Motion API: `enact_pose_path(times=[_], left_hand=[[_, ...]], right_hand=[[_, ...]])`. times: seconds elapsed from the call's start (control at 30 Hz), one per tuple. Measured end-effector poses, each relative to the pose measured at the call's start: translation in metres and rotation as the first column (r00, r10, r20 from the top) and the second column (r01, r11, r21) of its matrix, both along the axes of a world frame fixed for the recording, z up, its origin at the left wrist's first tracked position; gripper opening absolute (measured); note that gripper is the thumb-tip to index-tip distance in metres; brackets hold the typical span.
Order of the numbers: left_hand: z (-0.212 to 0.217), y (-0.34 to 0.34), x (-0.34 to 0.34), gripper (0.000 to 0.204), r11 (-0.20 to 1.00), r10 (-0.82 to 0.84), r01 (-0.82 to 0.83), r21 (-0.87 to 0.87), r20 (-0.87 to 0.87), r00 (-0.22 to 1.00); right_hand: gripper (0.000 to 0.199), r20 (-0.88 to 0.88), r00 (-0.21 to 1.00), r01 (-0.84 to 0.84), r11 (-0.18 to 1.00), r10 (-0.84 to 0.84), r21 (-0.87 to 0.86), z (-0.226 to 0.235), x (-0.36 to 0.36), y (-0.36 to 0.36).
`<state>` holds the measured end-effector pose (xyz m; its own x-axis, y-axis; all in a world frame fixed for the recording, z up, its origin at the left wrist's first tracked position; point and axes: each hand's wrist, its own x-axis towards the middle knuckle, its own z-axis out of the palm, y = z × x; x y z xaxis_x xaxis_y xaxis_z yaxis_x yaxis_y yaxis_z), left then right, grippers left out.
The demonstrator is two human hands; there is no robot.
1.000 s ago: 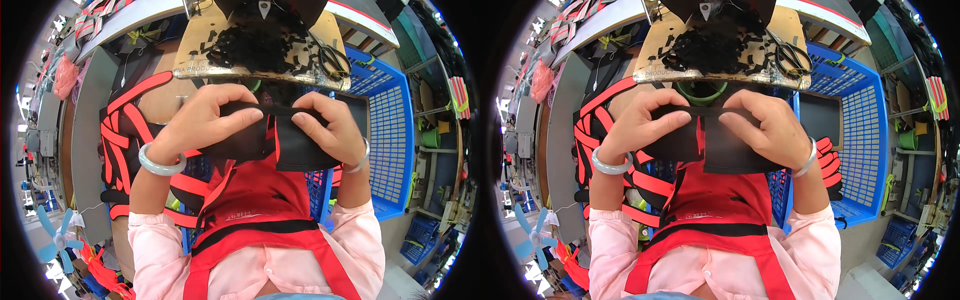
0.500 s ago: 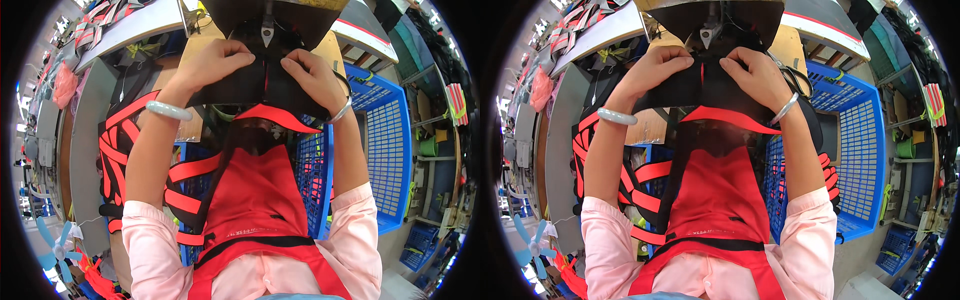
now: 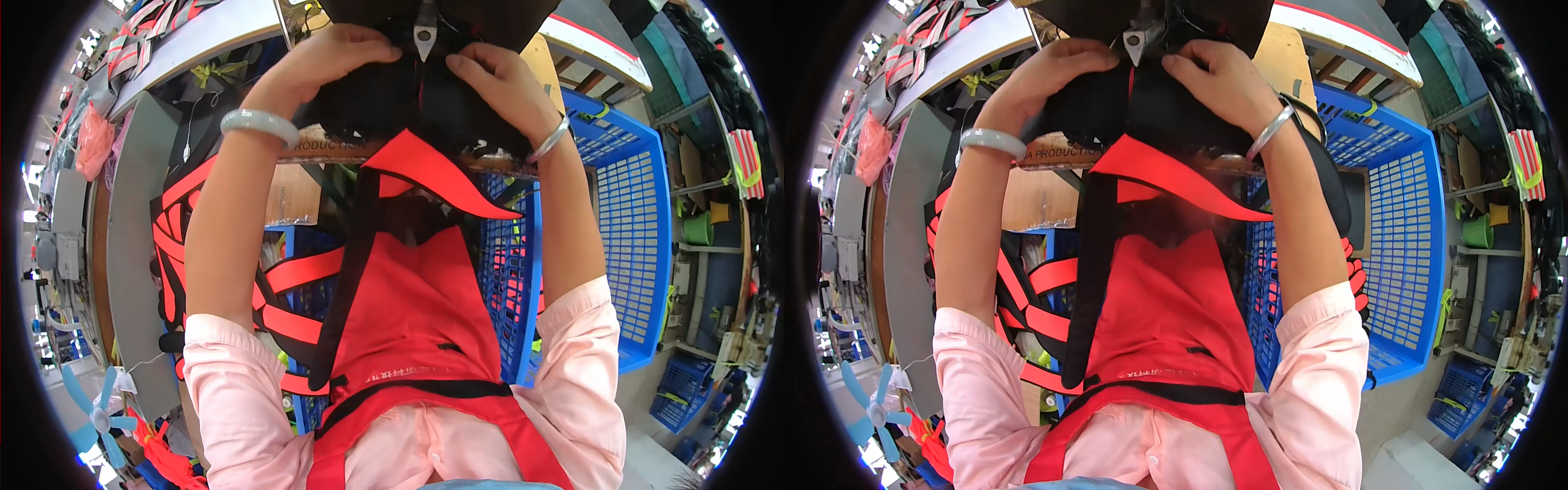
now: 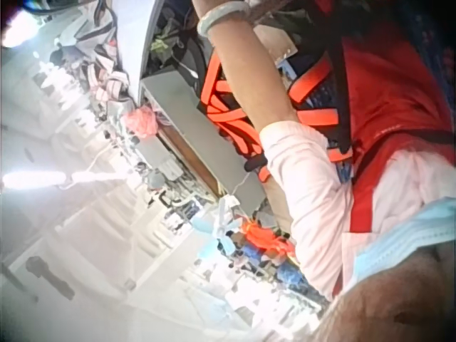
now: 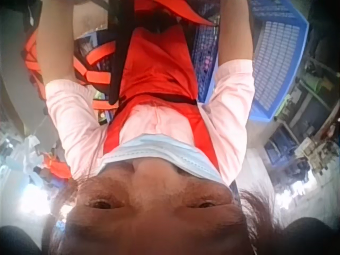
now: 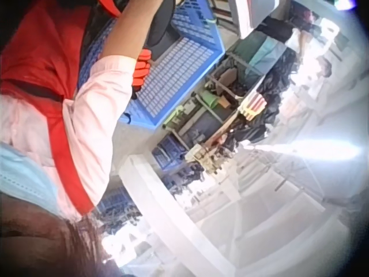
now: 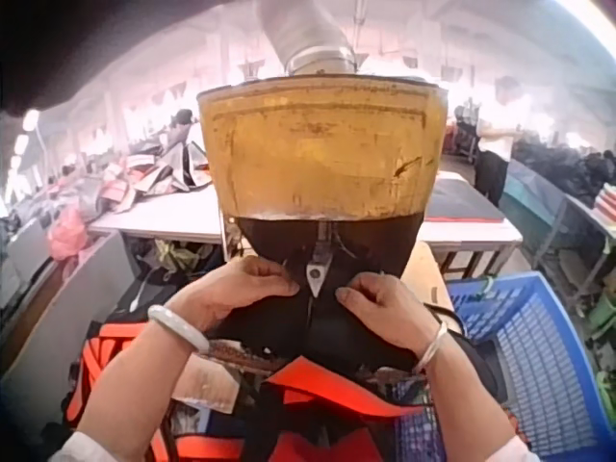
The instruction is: The person sews red reflective strips onto black fabric pieces using a sewing machine. They repeatedly pick up fabric from a blue basket, align the strips, feed the material through the machine, and trim excess fabric with scissors. The finished pieces are placed back into the basket.
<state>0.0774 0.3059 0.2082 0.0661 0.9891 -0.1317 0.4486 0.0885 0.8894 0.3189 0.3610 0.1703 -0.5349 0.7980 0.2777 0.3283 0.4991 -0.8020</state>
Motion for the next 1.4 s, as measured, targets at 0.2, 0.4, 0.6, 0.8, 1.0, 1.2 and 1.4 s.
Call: enact_pose_path(times=[0.2, 0.4, 0.6, 0.8, 1.0, 1.2, 1.4], left_hand=[[0.003, -0.01, -0.022, 0.039, 0.996, 0.005, -0.001, 0.085, -0.051, 0.999], [0.015, -0.084, -0.016, 0.033, 0.934, -0.348, 0.358, -0.009, -0.263, 0.9], [0.014, -0.139, 0.002, 0.021, 0.95, -0.266, 0.309, 0.04, -0.412, 0.872], [-0.021, -0.15, 0.022, 0.031, 0.943, -0.051, 0.056, -0.329, 0.025, 0.998], [-0.069, -0.142, 0.04, 0.027, 0.912, 0.119, 0.082, -0.401, 0.451, 0.884], [-0.093, -0.126, 0.046, 0.021, 0.913, 0.125, 0.145, -0.382, 0.598, 0.791], [-0.119, -0.136, 0.065, 0.019, 0.972, -0.088, 0.206, -0.118, 0.625, 0.776]], right_hand=[[0.038, 0.027, 0.99, 0.138, 0.987, -0.141, 0.085, 0.021, 0.026, 0.0], [0.044, 0.022, 1.0, -0.01, 0.958, 0.017, -0.286, 0.017, 0.052, -0.065], [0.033, -0.068, 0.983, -0.183, 0.884, 0.171, -0.429, -0.002, 0.063, -0.119], [0.025, -0.171, 0.931, -0.365, 0.821, 0.322, -0.439, -0.026, 0.022, -0.198], [0.029, 0.076, 0.915, -0.394, 0.918, 0.397, -0.057, -0.014, -0.001, -0.224], [0.039, 0.403, 0.886, -0.346, 0.905, 0.229, 0.247, -0.006, 0.023, -0.201], [0.041, -0.033, 0.997, -0.079, 0.958, 0.073, -0.274, 0.004, 0.101, -0.158]])
